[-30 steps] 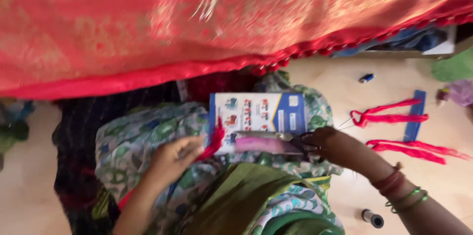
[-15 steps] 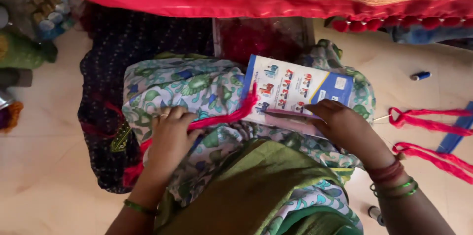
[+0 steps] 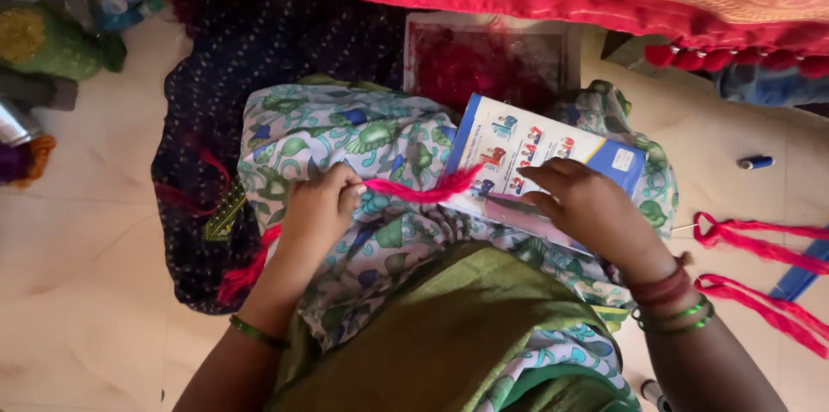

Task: Applying red decorative fringe and tassels to the edge of a pink saree fabric.

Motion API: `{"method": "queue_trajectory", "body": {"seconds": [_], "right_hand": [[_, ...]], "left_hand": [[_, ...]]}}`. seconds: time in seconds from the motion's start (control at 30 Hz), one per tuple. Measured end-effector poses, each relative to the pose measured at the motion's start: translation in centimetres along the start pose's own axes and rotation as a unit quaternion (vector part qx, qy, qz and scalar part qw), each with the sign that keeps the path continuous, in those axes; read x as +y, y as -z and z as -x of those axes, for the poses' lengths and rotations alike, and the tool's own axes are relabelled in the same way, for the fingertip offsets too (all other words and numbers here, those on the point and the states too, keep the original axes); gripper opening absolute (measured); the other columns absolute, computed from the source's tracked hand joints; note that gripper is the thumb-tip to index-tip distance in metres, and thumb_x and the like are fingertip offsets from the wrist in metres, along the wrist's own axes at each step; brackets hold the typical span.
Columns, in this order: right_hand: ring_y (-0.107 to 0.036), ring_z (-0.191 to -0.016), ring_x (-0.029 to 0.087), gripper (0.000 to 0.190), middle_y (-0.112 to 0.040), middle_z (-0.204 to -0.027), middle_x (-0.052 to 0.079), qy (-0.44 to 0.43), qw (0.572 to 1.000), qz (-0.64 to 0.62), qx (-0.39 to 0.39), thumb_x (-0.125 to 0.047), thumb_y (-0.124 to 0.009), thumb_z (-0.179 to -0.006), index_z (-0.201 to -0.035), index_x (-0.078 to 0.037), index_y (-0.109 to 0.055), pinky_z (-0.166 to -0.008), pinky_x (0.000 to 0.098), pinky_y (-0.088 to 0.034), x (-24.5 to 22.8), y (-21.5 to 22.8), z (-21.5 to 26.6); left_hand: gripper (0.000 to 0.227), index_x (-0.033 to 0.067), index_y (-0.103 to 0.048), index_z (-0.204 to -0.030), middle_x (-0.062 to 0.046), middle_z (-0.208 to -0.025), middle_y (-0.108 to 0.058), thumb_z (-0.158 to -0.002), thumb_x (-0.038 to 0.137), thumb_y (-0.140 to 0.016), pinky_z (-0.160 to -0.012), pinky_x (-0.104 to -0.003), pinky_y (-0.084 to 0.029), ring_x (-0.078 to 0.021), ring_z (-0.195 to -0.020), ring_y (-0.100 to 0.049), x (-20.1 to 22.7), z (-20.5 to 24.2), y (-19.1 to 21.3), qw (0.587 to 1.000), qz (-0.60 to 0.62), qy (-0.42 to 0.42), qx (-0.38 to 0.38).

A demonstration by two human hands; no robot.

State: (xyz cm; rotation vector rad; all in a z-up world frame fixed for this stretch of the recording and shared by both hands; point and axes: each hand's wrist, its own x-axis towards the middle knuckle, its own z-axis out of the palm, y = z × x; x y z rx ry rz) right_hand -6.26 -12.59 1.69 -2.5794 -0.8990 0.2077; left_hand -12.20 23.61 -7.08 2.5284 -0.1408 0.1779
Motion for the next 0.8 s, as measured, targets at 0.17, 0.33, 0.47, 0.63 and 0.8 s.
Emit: {"method": "queue_trajectory", "body": {"seconds": [0.17,0.33,0.47,0.63,0.8], "right_hand": [[-0.068,-0.101,0.036,0.042,-0.071,-0.111,0.016,0.062,0.988,-0.134,0.038,-0.022,-0.078,-0.084,-0.12,-0.003,-0.068,-0.086,0.043,-0.055,-2.4,-3.3,-3.2],[-0.07,-0.099,0.027,0.056,-0.07,-0.111,0.016,0.095,0.937,-0.334,-0.019,-0.022,-0.079,-0.082,-0.129,0.002,-0.061,-0.085,0.0383,-0.055,-4.9,-5.4,-6.6],[-0.065,-0.081,0.015,0.027,-0.07,-0.087,0.006,-0.068,0.881,-0.438,-0.167,-0.027,-0.066,-0.098,-0.106,-0.001,-0.07,-0.075,0.0316,-0.055,-3.1,-4.1,-5.9],[-0.059,-0.086,0.008,0.029,-0.066,-0.089,-0.001,0.013,0.896,-0.444,-0.008,-0.025,-0.054,-0.111,-0.102,-0.001,-0.068,-0.079,0.026,-0.051,2.2,-0.5,-2.9],[-0.038,-0.066,0.007,0.029,-0.047,-0.073,-0.004,-0.216,0.871,-0.431,0.097,-0.026,-0.058,-0.106,-0.095,-0.002,-0.071,-0.057,0.0255,-0.034,6.0,4.1,1.7]], "left_hand": [[0.01,0.0091,-0.063,-0.101,-0.005,-0.073,-0.073,-0.095,0.017,-0.066,-0.056,-0.031,-0.053,-0.0161,-0.061,-0.069,3.0,-1.3,0.1,0.972,0.196,0.073,-0.106],[0.009,0.0071,-0.061,-0.1,-0.002,-0.068,-0.07,-0.097,0.015,-0.065,-0.052,-0.028,-0.05,-0.009,-0.055,-0.06,6.3,-3.2,0.5,0.932,0.288,0.086,-0.203],[0.011,0.005,-0.065,-0.1,-0.004,-0.071,-0.07,-0.096,0.014,-0.067,-0.052,-0.028,-0.05,-0.0109,-0.054,-0.061,5.8,-4.6,1.1,0.908,0.332,0.152,-0.205],[0.028,0.0033,-0.063,-0.115,-0.008,-0.084,-0.071,-0.092,0.017,-0.071,-0.06,-0.028,-0.053,-0.0137,-0.063,-0.069,6.7,-7.6,0.1,0.836,0.455,0.134,-0.274],[0.041,0.001,-0.067,-0.116,-0.011,-0.08,-0.065,-0.103,0.036,-0.05,-0.057,-0.033,-0.057,-0.0188,-0.057,-0.067,6.9,-11.5,-1.8,0.746,0.52,0.246,-0.334]]}}
